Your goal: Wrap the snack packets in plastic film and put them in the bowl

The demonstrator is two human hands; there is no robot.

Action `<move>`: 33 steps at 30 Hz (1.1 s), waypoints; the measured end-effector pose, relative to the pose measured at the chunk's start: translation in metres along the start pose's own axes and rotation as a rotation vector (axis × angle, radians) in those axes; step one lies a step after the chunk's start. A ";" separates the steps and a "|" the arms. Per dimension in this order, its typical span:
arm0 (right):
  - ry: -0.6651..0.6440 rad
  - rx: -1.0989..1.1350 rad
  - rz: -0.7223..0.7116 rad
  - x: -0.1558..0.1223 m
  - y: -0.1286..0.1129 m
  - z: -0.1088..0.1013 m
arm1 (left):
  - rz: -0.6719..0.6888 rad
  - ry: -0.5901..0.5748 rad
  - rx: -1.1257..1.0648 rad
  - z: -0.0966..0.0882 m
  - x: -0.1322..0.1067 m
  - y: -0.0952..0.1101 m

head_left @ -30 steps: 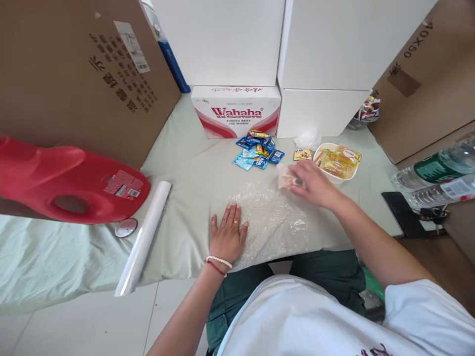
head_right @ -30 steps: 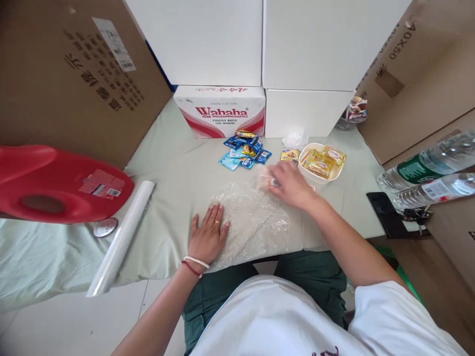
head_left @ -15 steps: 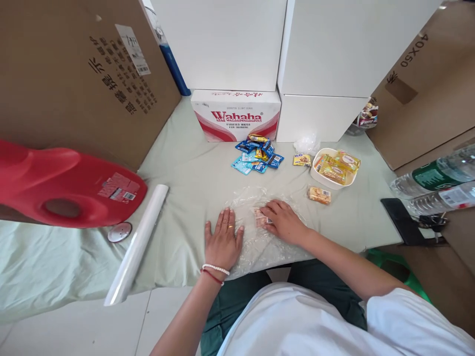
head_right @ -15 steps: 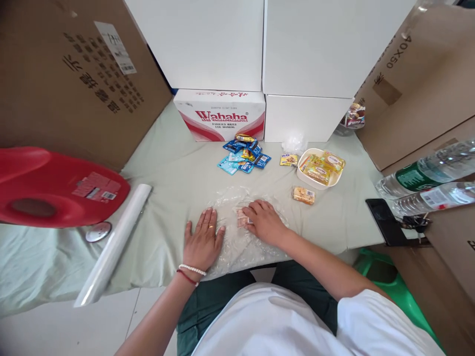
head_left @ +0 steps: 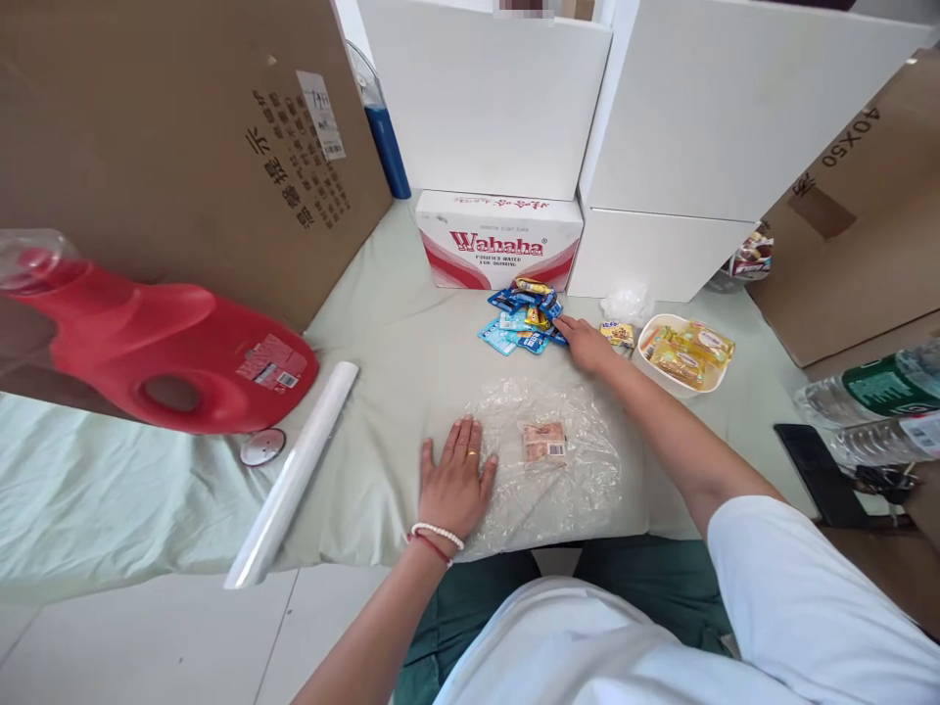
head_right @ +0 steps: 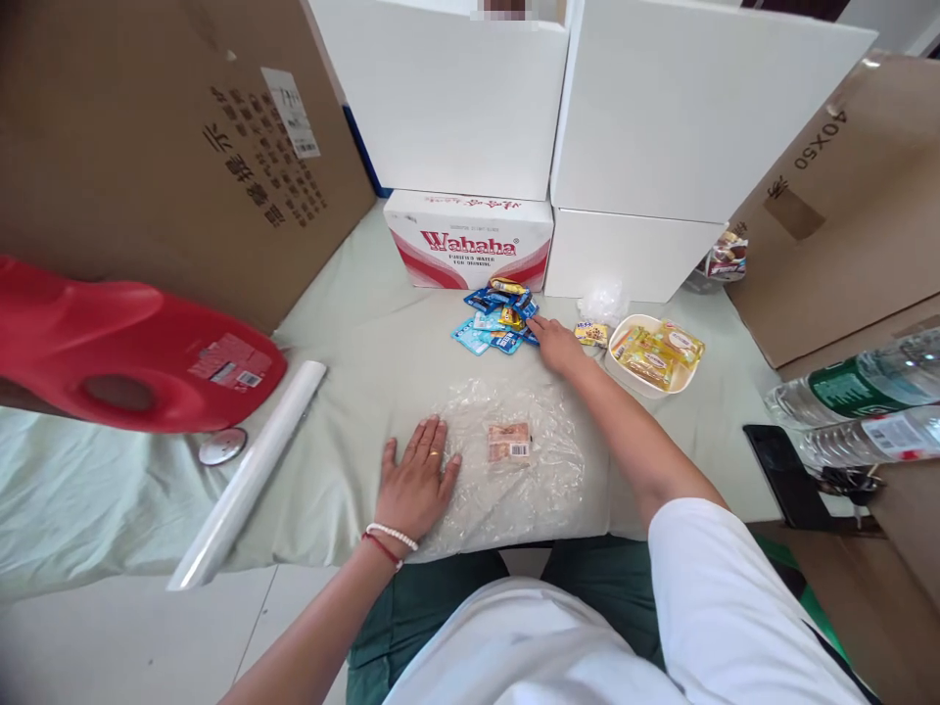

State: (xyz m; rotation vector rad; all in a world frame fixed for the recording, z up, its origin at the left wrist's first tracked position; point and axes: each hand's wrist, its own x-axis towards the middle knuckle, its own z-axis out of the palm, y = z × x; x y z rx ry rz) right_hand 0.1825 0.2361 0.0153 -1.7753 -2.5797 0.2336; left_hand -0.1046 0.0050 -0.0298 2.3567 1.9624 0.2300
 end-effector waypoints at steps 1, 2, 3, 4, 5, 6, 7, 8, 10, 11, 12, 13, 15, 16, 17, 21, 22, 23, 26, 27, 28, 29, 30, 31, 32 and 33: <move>-0.011 -0.008 0.011 0.000 0.001 0.000 | 0.001 0.001 -0.005 0.000 0.000 0.000; -0.027 -0.018 0.037 -0.004 0.001 0.000 | 0.001 0.002 -0.012 0.000 0.000 0.000; -0.052 -0.024 0.070 -0.009 0.001 0.000 | 0.001 0.006 -0.020 0.000 0.000 0.000; -0.082 -0.025 0.104 -0.016 0.002 0.000 | 0.003 0.010 -0.029 0.000 0.000 0.000; -0.113 -0.021 0.137 -0.025 0.003 -0.001 | 0.005 0.016 -0.037 0.000 0.000 0.000; -0.134 -0.014 0.166 -0.034 0.005 -0.001 | 0.007 0.022 -0.045 0.001 0.000 0.000; -0.142 -0.004 0.191 -0.043 0.007 -0.001 | 0.009 0.026 -0.051 0.001 0.000 0.000; -0.136 0.007 0.214 -0.053 0.009 0.000 | 0.011 0.027 -0.055 0.002 0.000 0.000; -0.095 0.039 0.249 -0.071 0.012 0.002 | 0.008 0.024 -0.060 0.002 0.000 0.000; -0.065 0.063 0.257 -0.079 0.012 0.003 | 0.004 0.020 -0.061 0.001 0.000 0.000; -0.030 0.095 0.260 -0.086 0.012 0.003 | 0.002 0.018 -0.061 0.001 0.000 0.000; 0.014 0.133 0.259 -0.093 0.010 0.002 | 0.000 0.015 -0.062 0.000 0.000 0.001; 0.118 0.208 0.247 -0.104 0.001 -0.002 | 0.000 0.008 -0.061 -0.001 0.000 0.001; 0.157 0.238 0.227 -0.109 -0.006 -0.007 | 0.000 0.003 -0.061 -0.002 0.001 0.002; 0.170 0.260 0.193 -0.114 -0.016 -0.012 | 0.000 -0.002 -0.062 -0.002 0.001 0.002; -0.023 0.282 0.020 -0.133 -0.065 -0.034 | -0.009 -0.016 -0.060 -0.002 0.001 0.003; -0.085 0.267 -0.013 -0.137 -0.076 -0.038 | -0.011 -0.015 -0.059 -0.002 0.001 0.003; -0.129 0.243 -0.036 -0.141 -0.085 -0.043 | -0.013 -0.013 -0.057 -0.002 0.001 0.003; -0.115 0.156 -0.036 -0.150 -0.100 -0.053 | -0.017 -0.004 -0.055 -0.002 0.001 0.003; -0.078 0.140 -0.011 -0.153 -0.101 -0.056 | -0.017 -0.005 -0.056 -0.002 0.001 0.003; -0.041 0.137 0.017 -0.156 -0.102 -0.059 | -0.015 -0.007 -0.057 -0.002 0.001 0.004; -0.015 0.152 0.037 -0.158 -0.102 -0.060 | -0.013 -0.009 -0.059 -0.002 0.001 0.004; -0.009 0.190 0.037 -0.160 -0.102 -0.059 | -0.010 -0.012 -0.061 -0.003 0.001 0.004; -0.027 0.252 0.010 -0.161 -0.102 -0.055 | -0.007 -0.013 -0.063 -0.003 0.001 0.004; -0.068 0.336 -0.040 -0.162 -0.102 -0.050 | -0.006 -0.014 -0.065 -0.003 0.001 0.004; -0.124 0.432 -0.098 -0.161 -0.100 -0.042 | -0.007 -0.013 -0.067 -0.003 0.001 0.004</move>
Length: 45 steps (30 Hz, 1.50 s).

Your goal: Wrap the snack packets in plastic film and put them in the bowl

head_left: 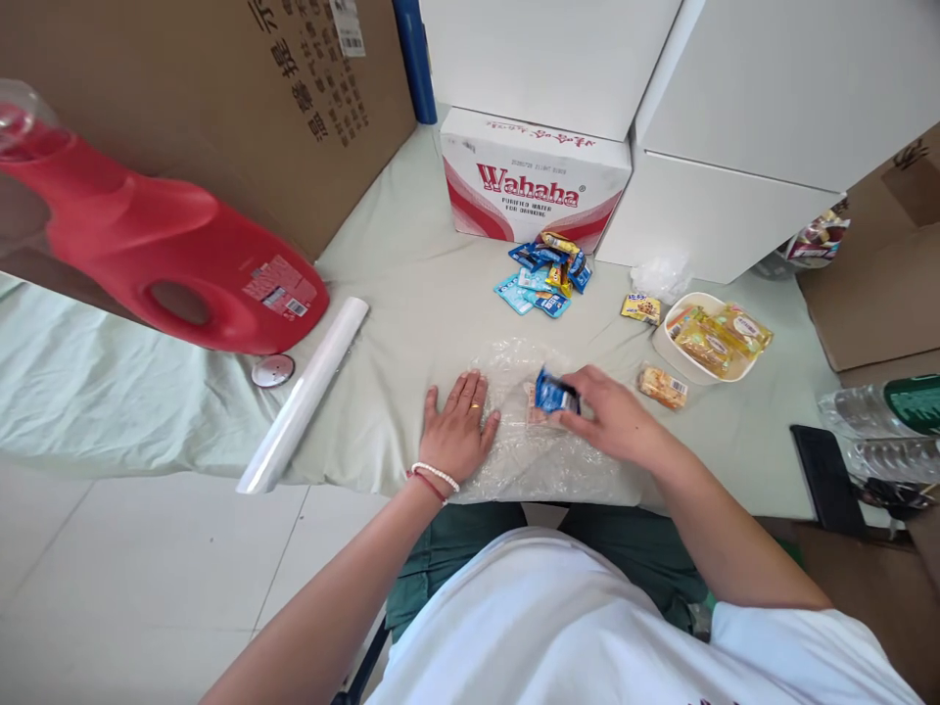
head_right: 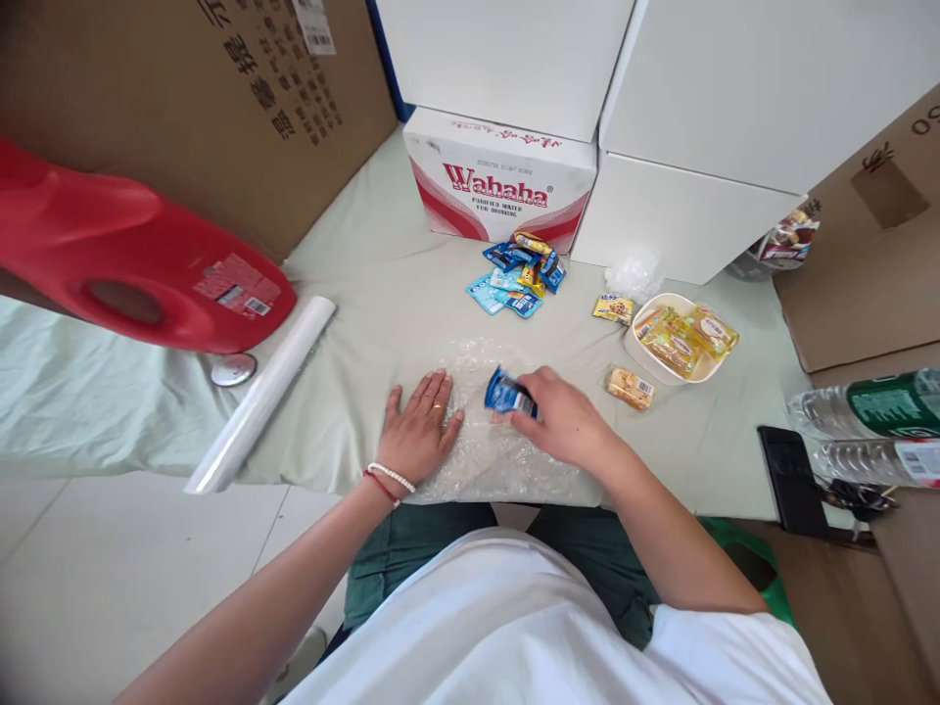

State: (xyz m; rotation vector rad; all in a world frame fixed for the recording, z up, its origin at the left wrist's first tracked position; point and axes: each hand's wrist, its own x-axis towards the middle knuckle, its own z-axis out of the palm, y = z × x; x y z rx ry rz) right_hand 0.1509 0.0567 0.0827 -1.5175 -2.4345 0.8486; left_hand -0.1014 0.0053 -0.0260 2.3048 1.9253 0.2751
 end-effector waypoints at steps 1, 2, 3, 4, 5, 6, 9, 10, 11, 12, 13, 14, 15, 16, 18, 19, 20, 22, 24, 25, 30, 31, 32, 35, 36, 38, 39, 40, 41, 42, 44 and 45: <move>-0.059 0.095 -0.032 0.003 0.007 0.007 | -0.002 0.003 -0.001 0.000 0.000 0.000; -0.089 0.180 -0.023 0.006 0.016 0.013 | -0.004 0.007 -0.003 0.001 0.000 -0.001; -0.079 0.247 0.035 0.010 0.027 0.018 | -0.007 0.011 -0.005 0.001 0.000 -0.001; -0.022 0.290 0.135 0.013 0.040 0.021 | -0.009 0.014 -0.008 0.001 0.000 -0.001; 0.072 0.306 0.259 0.015 0.053 0.022 | -0.009 0.016 -0.011 0.002 -0.001 -0.001; 0.178 0.301 0.381 0.016 0.065 0.020 | -0.008 0.016 -0.014 0.002 -0.001 -0.001; 0.351 0.233 0.524 0.011 0.084 0.007 | -0.001 0.014 -0.024 0.001 -0.001 -0.001; 0.333 0.203 0.485 0.007 0.082 0.002 | -0.001 0.014 -0.028 0.001 -0.001 0.000; 0.285 0.168 0.416 0.003 0.076 0.000 | -0.002 0.013 -0.030 0.001 0.000 0.000; 0.222 0.124 0.333 0.000 0.067 -0.002 | -0.004 0.012 -0.032 0.000 0.000 0.000; 0.155 0.068 0.258 -0.003 0.056 -0.001 | -0.008 0.012 -0.033 0.000 0.000 0.000; 0.090 0.005 0.200 -0.004 0.044 0.001 | -0.012 0.011 -0.033 0.000 0.000 0.000; 0.030 -0.058 0.162 -0.004 0.032 0.005 | -0.015 0.010 -0.032 0.000 0.000 0.000; -0.026 -0.115 0.145 -0.002 0.021 0.010 | -0.016 0.009 -0.032 0.000 0.000 0.000; -0.115 -0.214 0.132 0.003 0.003 0.021 | -0.013 0.007 -0.031 -0.001 0.000 0.000; -0.144 -0.257 0.127 0.005 -0.004 0.026 | -0.010 0.007 -0.031 0.000 0.000 0.000; -0.162 -0.298 0.121 0.008 -0.008 0.031 | -0.007 0.008 -0.031 0.000 0.000 0.001; -0.171 -0.365 0.110 0.010 -0.012 0.038 | -0.003 0.013 -0.030 0.000 -0.001 0.001; -0.160 -0.397 0.102 0.010 -0.010 0.041 | -0.004 0.018 -0.028 0.001 -0.001 0.001; -0.152 -0.400 0.101 0.009 -0.007 0.041 | -0.007 0.021 -0.029 0.001 -0.001 0.002; -0.104 -0.412 0.210 0.000 0.011 0.027 | -0.011 0.013 -0.029 0.001 -0.002 0.002; -0.088 -0.413 0.232 -0.002 0.012 0.023 | -0.011 0.006 -0.028 0.001 -0.002 0.002; -0.071 -0.413 0.242 -0.003 0.010 0.020 | -0.011 0.001 -0.028 0.001 -0.002 0.002; -0.040 -0.398 0.188 0.000 -0.004 0.017 | -0.009 -0.003 -0.032 0.000 -0.002 0.002; -0.044 -0.391 0.153 0.002 -0.010 0.019 | -0.008 0.001 -0.034 0.000 -0.002 0.002; -0.077 -0.381 0.093 0.008 -0.020 0.027 | -0.009 0.008 -0.037 0.000 -0.002 0.002; -0.101 -0.381 0.075 0.010 -0.024 0.033 | -0.012 0.010 -0.037 0.000 -0.002 0.002; -0.126 -0.380 0.062 0.012 -0.026 0.038 | -0.015 0.011 -0.038 0.000 -0.002 0.002; -0.147 -0.374 0.052 0.014 -0.026 0.042 | -0.017 0.010 -0.039 0.000 -0.002 0.003; -0.159 -0.359 0.042 0.014 -0.026 0.044 | -0.018 0.008 -0.040 -0.001 -0.002 0.003; -0.155 -0.320 0.027 0.013 -0.022 0.044 | -0.016 0.005 -0.040 -0.001 -0.002 0.002; -0.147 -0.305 0.027 0.012 -0.020 0.042 | -0.015 0.004 -0.038 -0.001 -0.002 0.002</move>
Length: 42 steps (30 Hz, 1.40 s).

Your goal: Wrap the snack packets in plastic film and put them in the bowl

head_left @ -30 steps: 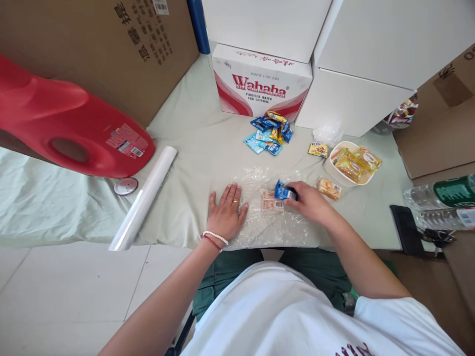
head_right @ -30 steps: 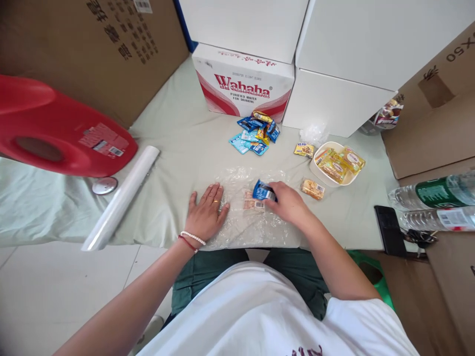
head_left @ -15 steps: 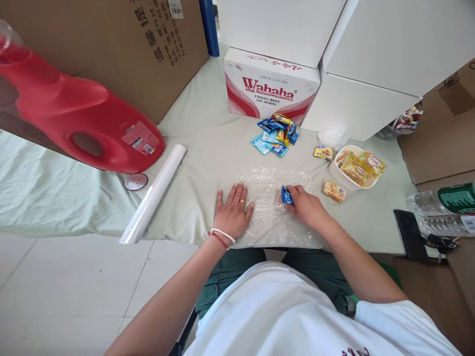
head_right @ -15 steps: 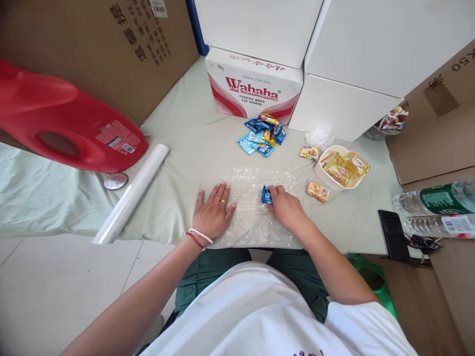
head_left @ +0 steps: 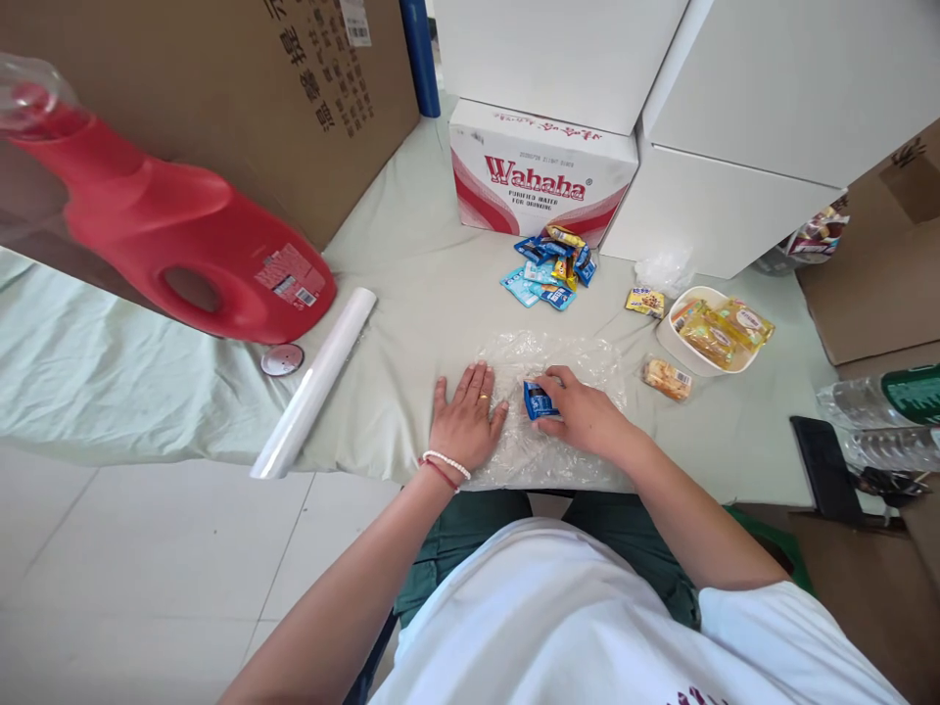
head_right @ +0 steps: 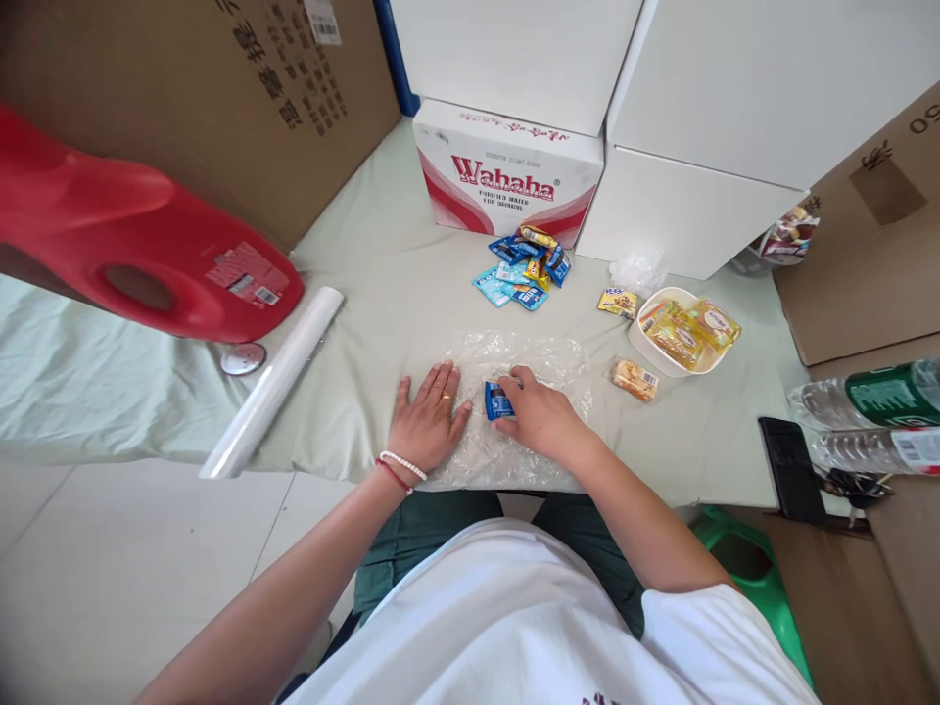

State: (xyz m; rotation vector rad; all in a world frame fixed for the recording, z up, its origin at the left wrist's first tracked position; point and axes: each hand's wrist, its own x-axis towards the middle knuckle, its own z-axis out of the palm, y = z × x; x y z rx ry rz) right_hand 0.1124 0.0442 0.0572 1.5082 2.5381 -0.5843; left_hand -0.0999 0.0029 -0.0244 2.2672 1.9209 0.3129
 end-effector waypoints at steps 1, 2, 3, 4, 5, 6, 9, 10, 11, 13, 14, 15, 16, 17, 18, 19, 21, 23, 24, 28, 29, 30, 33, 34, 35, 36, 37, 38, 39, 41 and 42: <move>0.004 0.009 0.009 -0.001 0.003 -0.002 | 0.002 0.000 0.003 0.000 0.000 0.000; 0.005 0.010 0.020 -0.002 0.005 -0.005 | 0.003 0.002 0.007 0.000 0.000 -0.001; 0.005 0.004 0.026 -0.003 0.007 -0.008 | 0.003 0.005 0.011 0.000 0.000 -0.001; 0.007 -0.005 0.024 -0.003 0.008 -0.009 | 0.004 0.008 0.016 0.000 0.000 -0.001; 0.016 -0.011 0.014 -0.002 0.009 -0.010 | 0.005 0.011 0.021 0.001 -0.001 -0.001; 0.033 -0.014 0.000 -0.001 0.009 -0.010 | 0.006 0.014 0.025 0.001 0.000 -0.001; 0.099 0.001 -0.054 0.004 0.008 0.001 | 0.011 0.016 0.030 0.001 0.000 -0.001; 0.119 0.005 -0.074 0.006 0.008 0.007 | 0.011 0.016 0.030 0.001 0.001 -0.001; 0.137 -0.001 -0.096 0.008 0.007 0.013 | 0.011 0.015 0.028 0.001 0.001 -0.001; 0.163 -0.036 -0.132 0.009 0.007 0.024 | 0.006 0.013 0.025 0.001 0.001 -0.001; 0.170 -0.058 -0.146 0.009 0.008 0.028 | 0.004 0.011 0.024 0.001 0.002 -0.001; 0.174 -0.078 -0.158 0.009 0.008 0.032 | 0.002 0.008 0.023 0.001 0.002 -0.001; 0.175 -0.094 -0.171 0.008 0.009 0.033 | 0.001 0.006 0.023 0.001 0.002 -0.001; 0.173 -0.105 -0.185 0.007 0.010 0.034 | 0.002 0.006 0.023 0.001 0.002 -0.001; 0.170 -0.111 -0.198 0.006 0.010 0.034 | 0.003 0.006 0.025 0.001 0.002 -0.001; 0.166 -0.111 -0.205 0.005 0.011 0.033 | 0.005 0.006 0.027 0.001 0.001 -0.001; 0.157 -0.095 -0.203 0.004 0.011 0.033 | 0.005 0.009 0.031 0.001 0.001 -0.001; 0.143 -0.057 -0.197 0.005 0.012 0.032 | 0.003 0.008 0.029 0.000 0.001 -0.002; 0.140 -0.032 -0.200 0.005 0.013 0.032 | 0.001 0.006 0.024 0.000 0.001 -0.002; 0.243 0.096 -0.247 -0.009 0.024 0.025 | -0.011 -0.033 -0.056 -0.002 0.002 -0.015; 0.298 0.141 -0.264 -0.018 0.029 0.023 | -0.012 -0.050 -0.083 -0.003 0.003 -0.021; 0.350 0.189 -0.286 -0.029 0.035 0.023 | -0.008 -0.067 -0.108 -0.004 0.004 -0.028; 0.444 0.305 -0.369 -0.068 0.053 0.035 | 0.060 -0.099 -0.173 -0.007 0.009 -0.051; 0.440 0.312 -0.392 -0.081 0.058 0.043 | 0.095 -0.093 -0.190 -0.008 0.010 -0.058; 0.428 0.301 -0.404 -0.092 0.063 0.053 | 0.126 -0.076 -0.202 -0.009 0.011 -0.063; 0.413 0.278 -0.402 -0.102 0.067 0.063 | 0.151 -0.046 -0.206 -0.009 0.012 -0.067; 0.402 0.253 -0.385 -0.108 0.070 0.073 | 0.168 -0.001 -0.200 -0.009 0.012 -0.069; 0.398 0.236 -0.360 -0.113 0.072 0.083 | 0.180 0.054 -0.184 -0.010 0.011 -0.069; 0.410 0.231 -0.332 -0.114 0.074 0.090 | 0.194 0.115 -0.159 -0.010 0.009 -0.068; 0.453 0.251 -0.297 -0.113 0.074 0.096 | 0.256 0.204 -0.105 -0.013 0.005 -0.064; 0.468 0.272 -0.298 -0.110 0.073 0.095 | 0.306 0.210 -0.085 -0.016 0.003 -0.063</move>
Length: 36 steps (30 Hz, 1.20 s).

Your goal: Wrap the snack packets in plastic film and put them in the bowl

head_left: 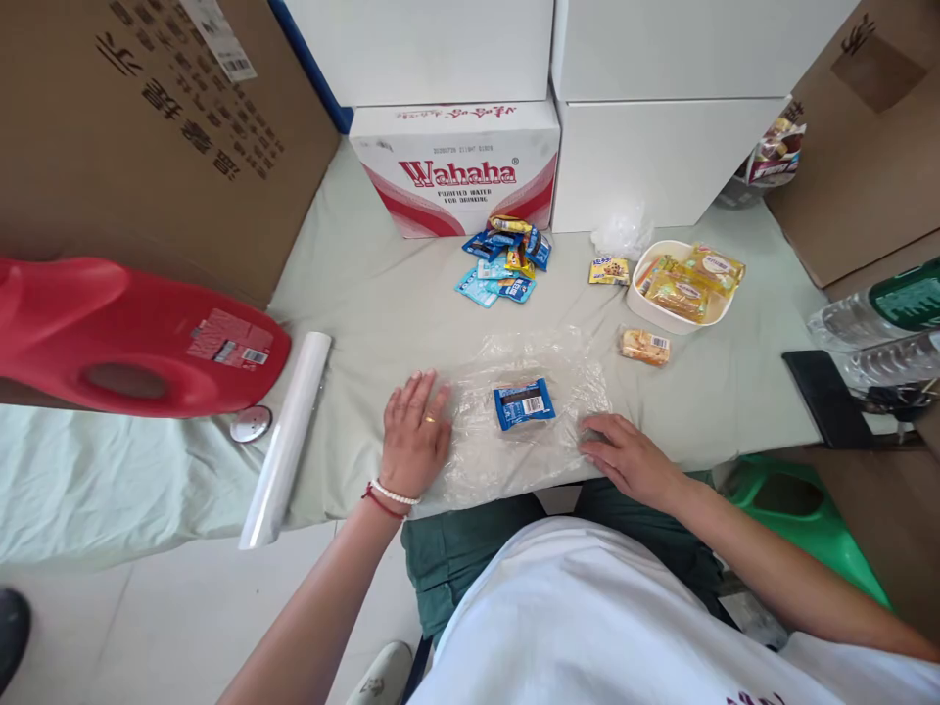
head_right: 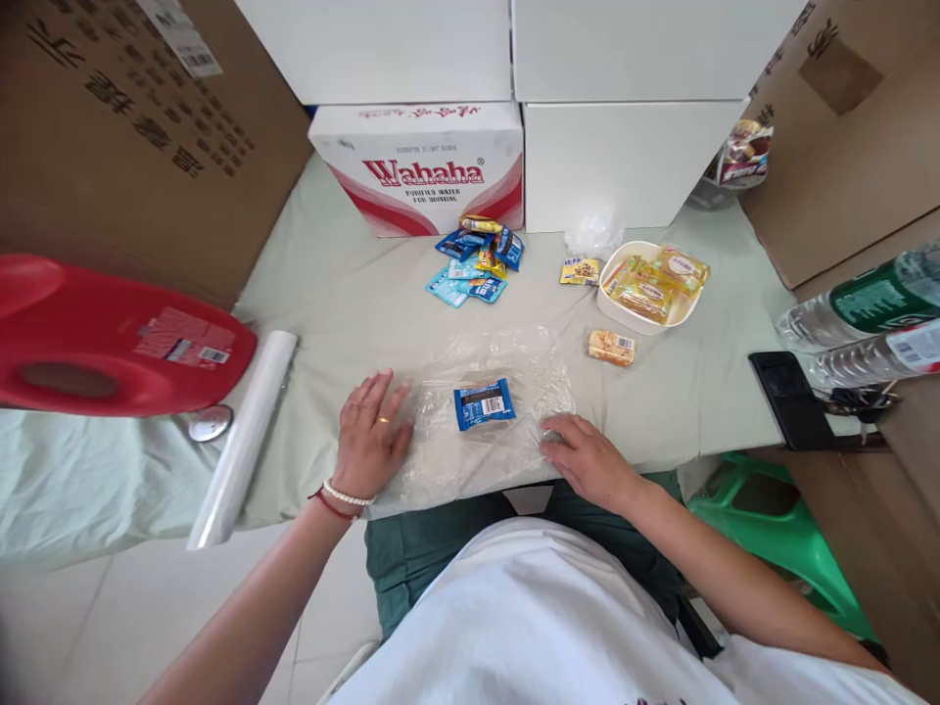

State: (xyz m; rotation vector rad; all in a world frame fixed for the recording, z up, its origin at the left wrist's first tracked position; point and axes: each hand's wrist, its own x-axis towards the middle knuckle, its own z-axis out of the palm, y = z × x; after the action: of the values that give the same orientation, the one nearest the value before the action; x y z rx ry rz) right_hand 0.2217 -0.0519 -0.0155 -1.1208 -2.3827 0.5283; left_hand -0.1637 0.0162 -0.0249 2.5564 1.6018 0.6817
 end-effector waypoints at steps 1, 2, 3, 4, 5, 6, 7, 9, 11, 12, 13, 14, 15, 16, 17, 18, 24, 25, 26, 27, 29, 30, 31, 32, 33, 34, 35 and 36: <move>0.011 0.024 -0.006 0.005 -0.001 -0.002 | 0.060 -0.032 0.000 -0.003 -0.001 0.001; 0.015 0.053 -0.018 0.011 -0.001 -0.005 | 0.121 -0.097 -0.018 -0.007 -0.002 0.000; 0.017 0.087 -0.028 0.018 -0.003 -0.010 | 0.176 -0.184 -0.053 -0.012 -0.003 -0.001; 0.023 0.124 -0.035 0.025 -0.004 -0.016 | 0.214 -0.282 -0.100 -0.016 -0.004 -0.004; 0.030 0.160 -0.035 0.033 -0.005 -0.022 | 0.231 -0.376 -0.153 -0.021 -0.005 -0.007; 0.038 0.195 -0.027 0.041 -0.006 -0.028 | 0.234 -0.460 -0.209 -0.025 -0.005 -0.010; 0.042 0.233 -0.006 0.050 -0.006 -0.034 | 0.226 -0.527 -0.261 -0.028 -0.006 -0.012; 0.025 0.318 0.086 0.066 -0.004 -0.043 | 0.192 -0.585 -0.331 -0.031 -0.007 -0.012; -0.014 0.411 0.239 0.080 0.000 -0.047 | 0.146 -0.551 -0.364 -0.027 -0.007 -0.009; -0.033 0.457 0.324 0.087 0.004 -0.048 | 0.115 -0.508 -0.382 -0.024 -0.007 -0.007; -0.053 0.497 0.403 0.092 0.007 -0.047 | 0.076 -0.455 -0.411 -0.020 -0.007 -0.004; -0.072 0.531 0.473 0.096 0.011 -0.046 | 0.033 -0.397 -0.454 -0.016 -0.006 -0.001; -0.089 0.557 0.530 0.099 0.015 -0.044 | -0.015 -0.337 -0.507 -0.012 -0.005 0.001; -0.103 0.574 0.574 0.101 0.019 -0.041 | -0.066 -0.276 -0.563 -0.009 -0.003 0.003; -0.113 0.583 0.609 0.101 0.024 -0.039 | -0.122 -0.216 -0.613 -0.006 -0.001 0.005; -0.123 0.583 0.636 0.101 0.028 -0.037 | -0.182 -0.162 -0.651 -0.003 0.001 0.006; -0.249 0.211 0.666 0.100 0.037 -0.041 | -0.475 0.091 -0.483 0.010 0.020 0.013; -0.252 0.070 0.644 0.102 0.035 -0.044 | -0.496 0.118 -0.432 0.012 0.022 0.014; -0.232 -0.062 0.620 0.105 0.032 -0.047 | -0.511 0.135 -0.392 0.014 0.024 0.014; -0.191 -0.164 0.589 0.110 0.028 -0.049 | -0.520 0.140 -0.366 0.016 0.026 0.015; -0.093 -0.220 0.487 0.121 0.019 -0.051 | -0.533 0.135 -0.334 0.017 0.028 0.015; -0.064 -0.178 0.420 0.128 0.016 -0.050 | -0.539 0.130 -0.326 0.017 0.029 0.015; -0.060 -0.111 0.350 0.134 0.013 -0.048 | -0.543 0.127 -0.322 0.017 0.029 0.015; -0.082 -0.037 0.291 0.140 0.011 -0.044 | -0.548 0.125 -0.322 0.016 0.028 0.016; -0.127 0.031 0.250 0.146 0.010 -0.040 | -0.552 0.122 -0.324 0.016 0.028 0.016; -0.185 0.088 0.229 0.151 0.010 -0.035 | -0.556 0.118 -0.328 0.015 0.028 0.016; -0.241 0.134 0.222 0.157 0.011 -0.031 | -0.558 0.112 -0.335 0.014 0.027 0.016; -0.285 0.169 0.222 0.161 0.013 -0.026 | -0.562 0.105 -0.342 0.014 0.027 0.016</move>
State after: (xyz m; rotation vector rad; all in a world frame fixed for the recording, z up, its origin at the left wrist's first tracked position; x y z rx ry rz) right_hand 0.1524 0.0866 0.0372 -1.3145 -2.4010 1.0067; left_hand -0.1350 0.0346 -0.0239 1.7437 1.9095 0.9273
